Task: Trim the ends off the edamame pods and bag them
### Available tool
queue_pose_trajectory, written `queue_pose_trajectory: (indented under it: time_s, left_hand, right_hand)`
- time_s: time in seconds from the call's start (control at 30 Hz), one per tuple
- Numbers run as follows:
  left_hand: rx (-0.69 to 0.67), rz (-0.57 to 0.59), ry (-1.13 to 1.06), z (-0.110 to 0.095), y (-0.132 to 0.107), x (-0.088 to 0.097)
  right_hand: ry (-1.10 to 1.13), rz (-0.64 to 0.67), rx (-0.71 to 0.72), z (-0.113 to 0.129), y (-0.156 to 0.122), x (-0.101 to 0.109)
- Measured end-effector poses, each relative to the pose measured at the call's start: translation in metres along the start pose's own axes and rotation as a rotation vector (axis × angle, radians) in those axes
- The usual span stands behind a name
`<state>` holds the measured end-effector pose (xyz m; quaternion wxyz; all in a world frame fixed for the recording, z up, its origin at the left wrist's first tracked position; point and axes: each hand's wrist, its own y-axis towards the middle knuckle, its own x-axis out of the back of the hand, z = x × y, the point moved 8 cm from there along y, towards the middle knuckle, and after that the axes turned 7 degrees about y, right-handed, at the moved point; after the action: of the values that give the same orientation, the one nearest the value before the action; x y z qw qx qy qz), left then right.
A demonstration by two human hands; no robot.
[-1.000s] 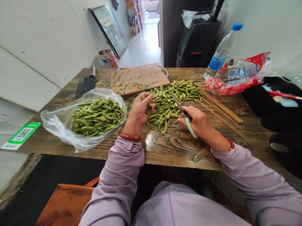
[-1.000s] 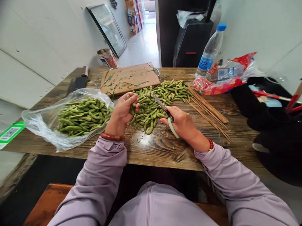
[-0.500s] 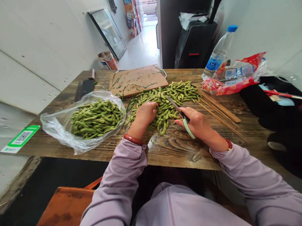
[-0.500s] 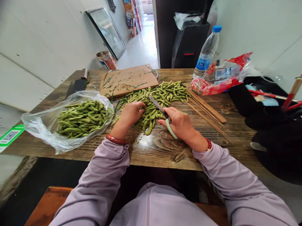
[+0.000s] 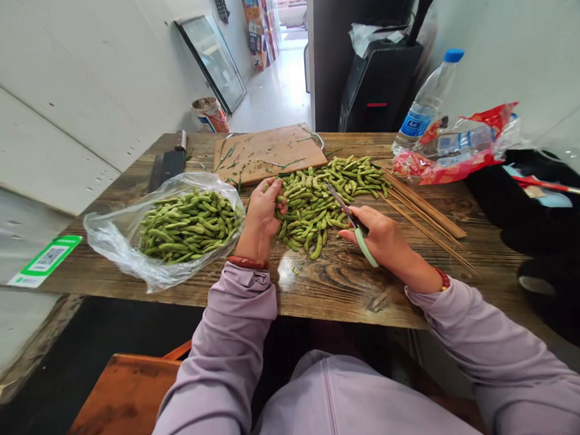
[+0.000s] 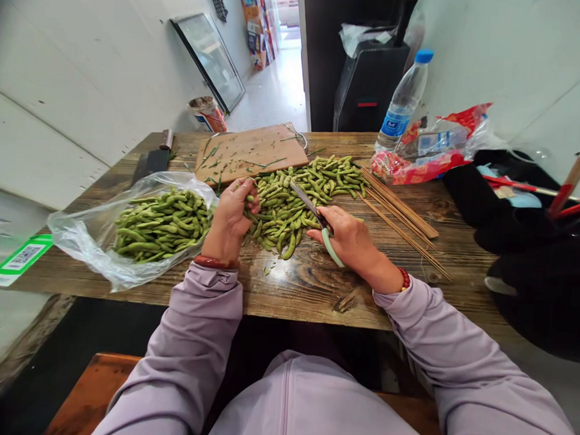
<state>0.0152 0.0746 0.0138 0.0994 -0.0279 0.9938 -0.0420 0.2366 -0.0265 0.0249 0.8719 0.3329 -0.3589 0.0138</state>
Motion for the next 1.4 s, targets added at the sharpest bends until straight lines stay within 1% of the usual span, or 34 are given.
queue_pose_trajectory:
  time_s: [0.07, 0.13, 0.2, 0.27, 0.33, 0.47, 0.53, 0.57, 0.63, 0.77, 0.83, 0.93, 1.0, 1.07, 1.13, 1.2, 1.27, 1.33, 1.4]
  left_hand:
    - [-0.005, -0.082, -0.038, -0.002, 0.002, 0.008]
    - [-0.023, -0.117, -0.03, -0.003, 0.003, 0.011]
    - [-0.038, -0.087, 0.014, -0.002, 0.003, 0.009]
    - [-0.064, -0.052, 0.115, -0.001, 0.003, 0.006]
    - [-0.141, -0.051, 0.295, -0.003, 0.003, 0.006]
    - [-0.382, -0.072, 0.807, -0.014, 0.0, 0.0]
    - [-0.457, -0.06, 1.031, -0.016, -0.002, -0.007]
    - [-0.473, -0.046, 1.12, -0.015, -0.002, -0.009]
    - [-0.468, -0.011, 1.257, -0.012, -0.003, -0.014]
    - [-0.408, 0.072, 1.442, -0.005, -0.006, -0.02]
    - [-0.363, 0.076, 1.523, -0.003, -0.006, -0.019]
    - [-0.312, 0.042, 1.594, -0.001, -0.005, -0.016]
    - [-0.317, 0.043, 1.589, -0.001, -0.003, -0.016]
    - [-0.357, 0.05, 1.535, -0.002, -0.001, -0.017]
    - [-0.395, 0.049, 1.416, -0.006, 0.0, -0.016]
    - [-0.393, 0.059, 1.211, -0.008, 0.0, -0.013]
    - [-0.311, 0.104, 0.927, -0.007, 0.0, -0.01]
    - [-0.175, 0.168, 0.62, 0.0, -0.002, -0.009]
    - [-0.049, 0.232, 0.379, 0.006, -0.005, -0.012]
  right_hand:
    - [-0.002, 0.004, -0.001, 0.0, 0.0, 0.0]
    - [-0.002, 0.009, -0.002, 0.0, 0.0, -0.001]
    - [-0.005, 0.014, -0.005, 0.0, 0.0, -0.001]
    - [-0.011, 0.019, -0.008, -0.001, 0.0, -0.002]
    - [-0.017, 0.023, -0.011, -0.002, -0.001, -0.003]
    - [-0.015, 0.041, -0.019, -0.002, -0.001, -0.004]
    - [-0.011, 0.05, -0.017, -0.001, -0.001, -0.004]
    - [-0.009, 0.053, -0.016, -0.001, -0.001, -0.004]
    - [-0.006, 0.059, -0.021, -0.001, 0.0, -0.004]
    - [-0.005, 0.061, -0.037, -0.001, -0.001, -0.004]
    - [-0.006, 0.053, -0.03, 0.001, -0.001, -0.003]
    - [-0.005, 0.049, -0.019, 0.002, -0.001, -0.003]
    - [-0.008, 0.056, -0.023, 0.002, -0.001, -0.004]
    - [-0.008, 0.061, -0.028, 0.002, -0.001, -0.004]
    - [-0.003, 0.058, -0.026, 0.001, -0.001, -0.003]
    - [0.002, 0.055, -0.023, 0.001, 0.0, -0.003]
    - [0.003, 0.056, -0.022, 0.0, 0.0, -0.003]
    - [0.004, 0.059, -0.025, -0.001, -0.001, -0.004]
    - [0.007, 0.062, -0.03, -0.001, -0.001, -0.004]
